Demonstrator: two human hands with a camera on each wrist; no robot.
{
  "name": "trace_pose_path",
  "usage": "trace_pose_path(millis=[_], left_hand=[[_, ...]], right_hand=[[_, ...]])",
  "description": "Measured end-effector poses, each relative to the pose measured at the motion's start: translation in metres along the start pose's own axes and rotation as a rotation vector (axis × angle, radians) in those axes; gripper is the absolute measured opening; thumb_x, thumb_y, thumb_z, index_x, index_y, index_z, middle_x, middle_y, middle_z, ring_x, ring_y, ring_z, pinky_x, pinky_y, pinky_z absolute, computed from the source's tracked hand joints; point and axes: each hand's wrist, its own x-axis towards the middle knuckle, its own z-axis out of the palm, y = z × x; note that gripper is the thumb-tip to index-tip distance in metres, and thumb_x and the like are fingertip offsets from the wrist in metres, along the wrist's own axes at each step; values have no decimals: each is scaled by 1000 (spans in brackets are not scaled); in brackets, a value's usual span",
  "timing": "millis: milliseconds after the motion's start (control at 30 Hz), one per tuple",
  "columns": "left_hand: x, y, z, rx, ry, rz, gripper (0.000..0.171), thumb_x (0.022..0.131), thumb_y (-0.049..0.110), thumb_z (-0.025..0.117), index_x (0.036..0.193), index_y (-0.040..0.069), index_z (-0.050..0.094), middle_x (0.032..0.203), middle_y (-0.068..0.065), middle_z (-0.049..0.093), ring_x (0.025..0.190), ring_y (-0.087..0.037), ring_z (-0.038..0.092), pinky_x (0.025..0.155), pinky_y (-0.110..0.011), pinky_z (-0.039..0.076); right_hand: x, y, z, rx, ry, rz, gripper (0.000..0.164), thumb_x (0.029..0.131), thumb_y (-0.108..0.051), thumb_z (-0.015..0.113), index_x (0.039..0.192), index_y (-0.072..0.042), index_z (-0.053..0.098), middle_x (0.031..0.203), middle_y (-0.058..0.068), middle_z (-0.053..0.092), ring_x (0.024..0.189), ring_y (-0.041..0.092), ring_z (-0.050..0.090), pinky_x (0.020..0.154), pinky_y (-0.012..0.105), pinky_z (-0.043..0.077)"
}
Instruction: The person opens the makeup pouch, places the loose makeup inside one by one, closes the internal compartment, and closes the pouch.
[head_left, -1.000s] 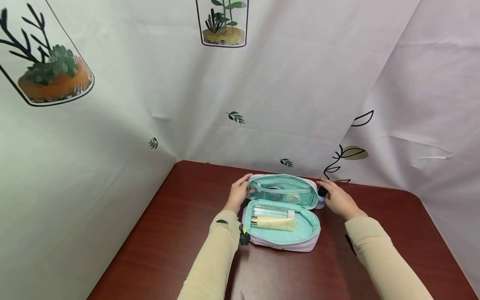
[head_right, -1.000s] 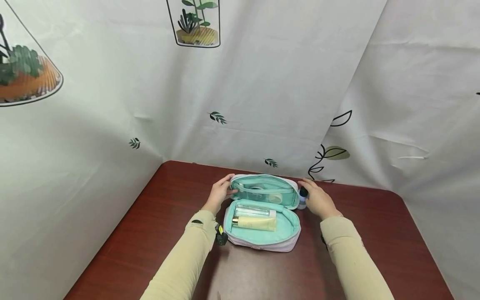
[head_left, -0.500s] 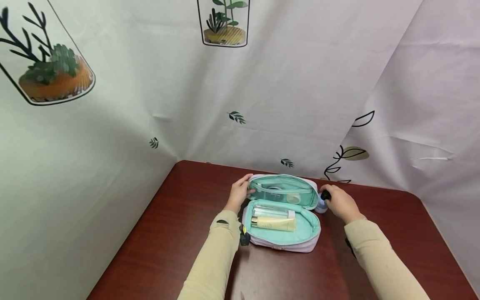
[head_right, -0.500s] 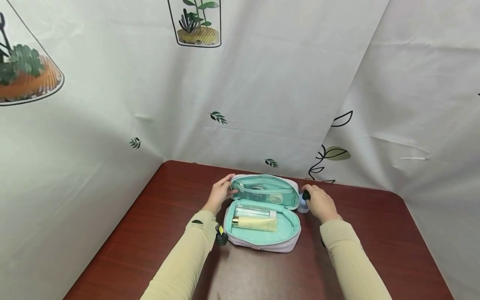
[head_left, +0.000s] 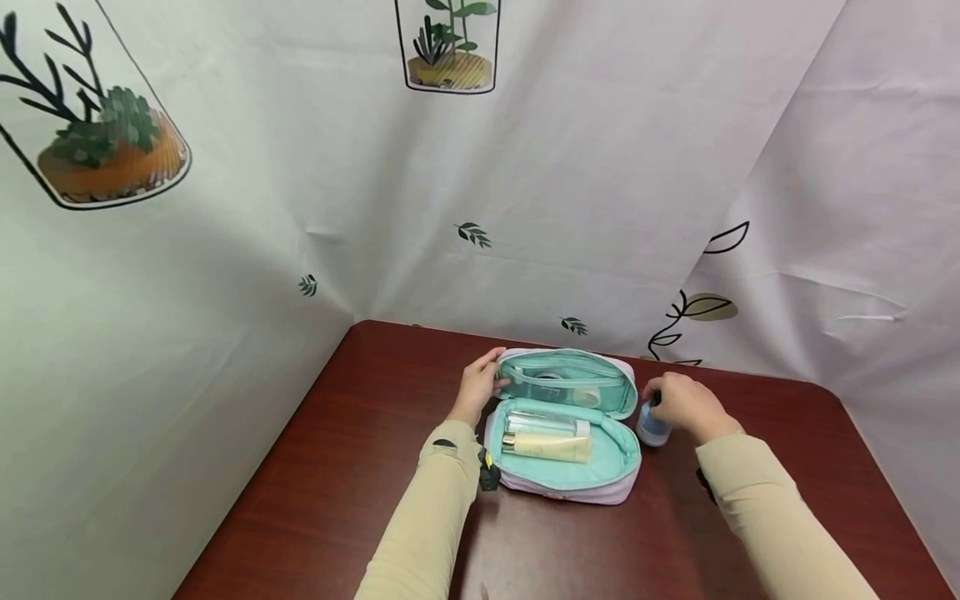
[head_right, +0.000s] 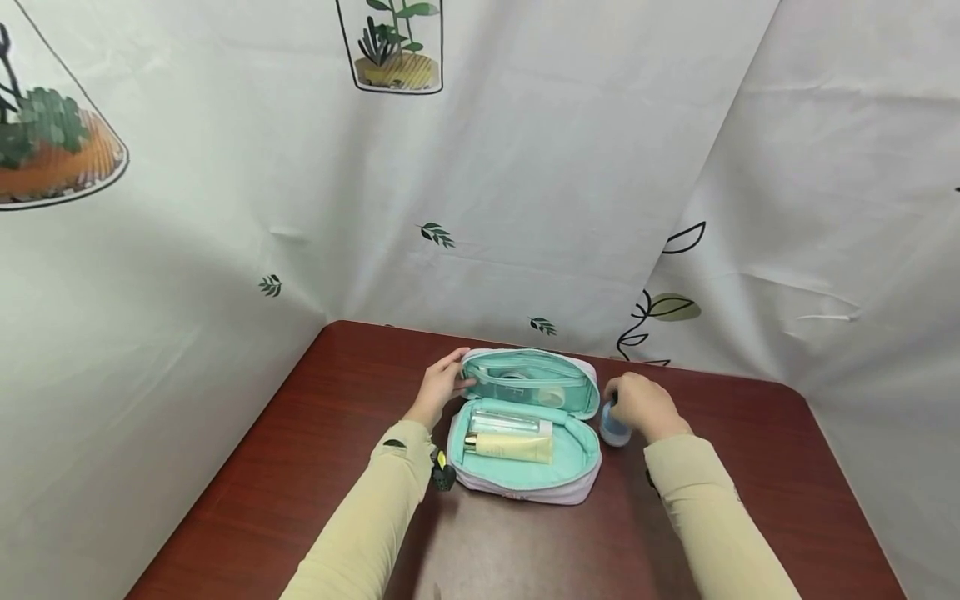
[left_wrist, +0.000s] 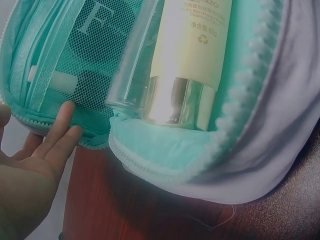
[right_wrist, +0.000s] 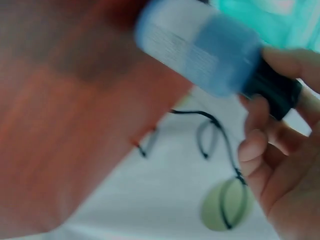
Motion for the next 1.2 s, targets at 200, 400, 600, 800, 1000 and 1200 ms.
trace_pose_path(millis=[200, 400, 600, 800, 1000, 1200], left_hand=[[1, 0, -1, 1, -6, -3, 38, 96, 14, 41, 131, 17, 54, 130, -8, 52, 91, -24, 64, 85, -46, 44], [2, -2, -1, -9, -11, 3, 37, 97, 15, 41, 131, 18, 55, 132, -7, 51, 95, -27, 63, 87, -45, 43], [0, 1, 1, -20, -1, 2, 37, 96, 15, 41, 130, 20, 56, 133, -7, 50, 99, -30, 61, 89, -45, 43], [0, 2, 2, -20, -10, 5, 37, 96, 15, 41, 130, 20, 56, 132, -7, 50, 100, -31, 61, 90, -45, 42], [2, 1, 1, -10, -27, 18, 38, 96, 14, 41, 132, 17, 54, 132, -8, 51, 101, -32, 60, 88, -46, 43], [2, 0, 0, -8, -48, 34, 39, 96, 14, 42, 133, 16, 52, 133, -9, 50, 100, -31, 61, 88, -46, 43]], right_hand=[[-6, -19, -27, 5, -45, -18, 7, 74, -12, 69, 73, -10, 62, 70, 2, 57, 59, 16, 52, 52, 33, 43], [-3, -46, -32, 52, -69, -106, 18, 76, -22, 69, 67, -14, 55, 57, -3, 49, 52, 12, 43, 50, 29, 36], [1, -79, -7, 178, -165, -259, 18, 76, -20, 73, 71, -14, 56, 65, -5, 52, 58, 10, 45, 53, 27, 41], [2, -103, 32, 187, -167, -421, 17, 73, -16, 74, 70, -16, 56, 67, -10, 53, 61, 5, 45, 55, 24, 41], [1, -106, 60, 210, -130, -497, 21, 70, -9, 74, 70, -14, 54, 71, -8, 51, 63, 3, 44, 57, 23, 41], [-3, -97, 76, 293, -124, -461, 24, 70, -9, 77, 71, -15, 54, 74, -8, 50, 67, 6, 48, 61, 25, 43]])
